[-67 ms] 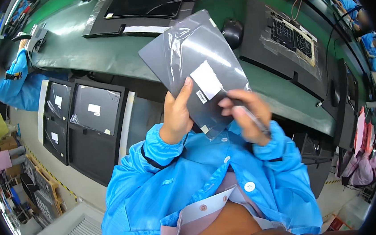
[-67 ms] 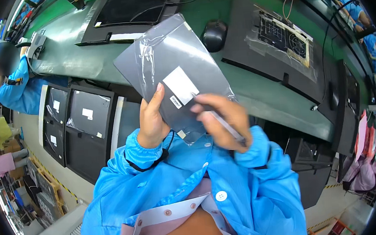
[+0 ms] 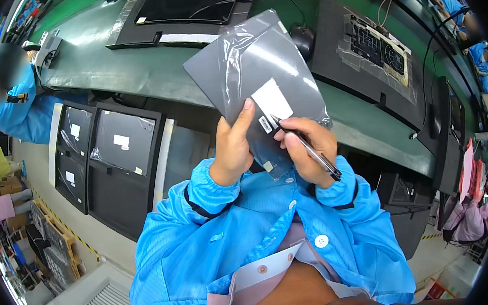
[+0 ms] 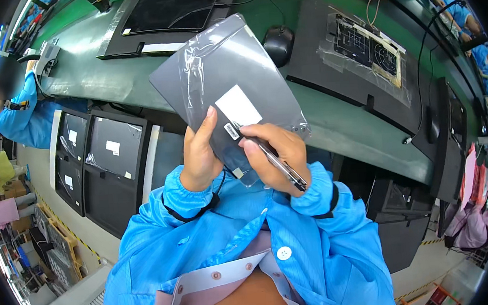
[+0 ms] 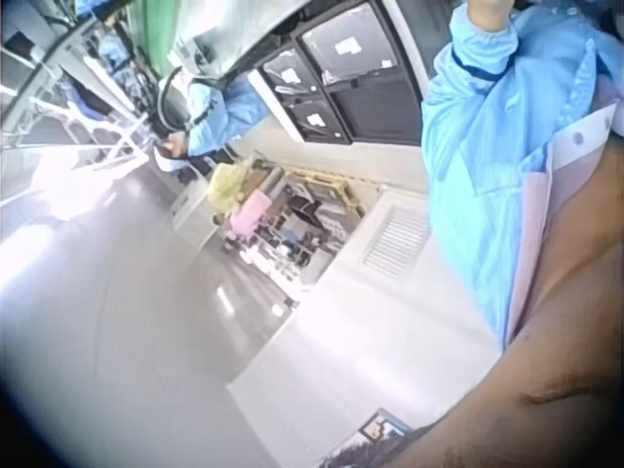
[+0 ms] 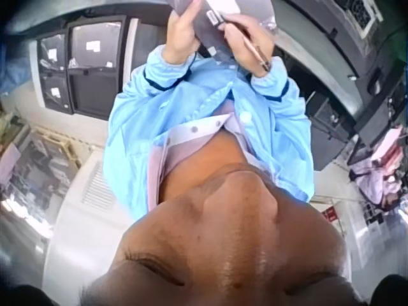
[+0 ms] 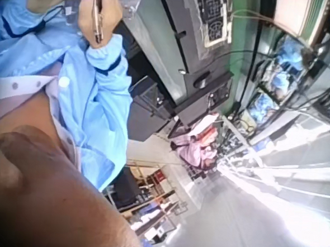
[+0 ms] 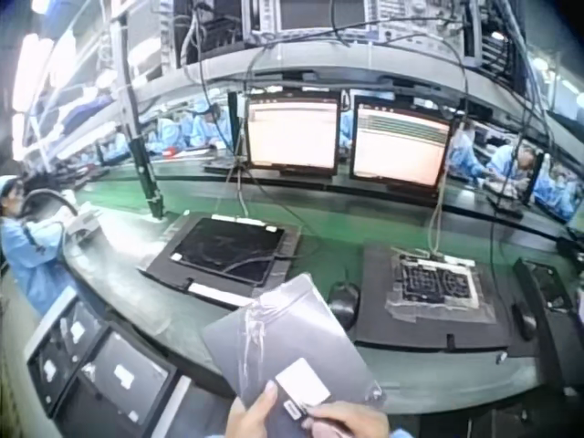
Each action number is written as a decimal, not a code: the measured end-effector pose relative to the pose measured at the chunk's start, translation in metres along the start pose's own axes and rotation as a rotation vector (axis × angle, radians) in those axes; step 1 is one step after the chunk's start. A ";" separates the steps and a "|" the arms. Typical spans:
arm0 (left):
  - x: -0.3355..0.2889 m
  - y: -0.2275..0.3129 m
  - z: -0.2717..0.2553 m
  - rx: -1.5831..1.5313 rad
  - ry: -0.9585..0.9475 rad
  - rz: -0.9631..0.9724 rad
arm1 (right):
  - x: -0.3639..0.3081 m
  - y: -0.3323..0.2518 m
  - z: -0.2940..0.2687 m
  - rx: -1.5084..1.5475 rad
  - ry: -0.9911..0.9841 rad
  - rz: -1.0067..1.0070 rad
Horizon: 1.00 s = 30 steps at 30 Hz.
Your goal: A worker scans barcode labels on tablet devices, checks data on computer monitors, and places them into bins on an electronics assembly line.
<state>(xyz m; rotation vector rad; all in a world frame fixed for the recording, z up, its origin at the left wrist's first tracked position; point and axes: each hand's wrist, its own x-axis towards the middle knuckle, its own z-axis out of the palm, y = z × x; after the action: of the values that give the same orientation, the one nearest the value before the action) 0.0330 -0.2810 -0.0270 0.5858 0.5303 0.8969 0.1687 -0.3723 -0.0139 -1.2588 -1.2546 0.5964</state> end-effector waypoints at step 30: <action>-0.170 0.157 -0.185 -0.042 0.630 0.315 | -0.001 0.029 -0.095 -0.988 0.026 0.090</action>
<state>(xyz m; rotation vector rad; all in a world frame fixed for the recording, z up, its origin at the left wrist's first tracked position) -0.2625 -0.3006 -0.0258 0.3423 0.9993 1.4010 0.2637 -0.3999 -0.0252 -2.1211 -1.5318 -0.0312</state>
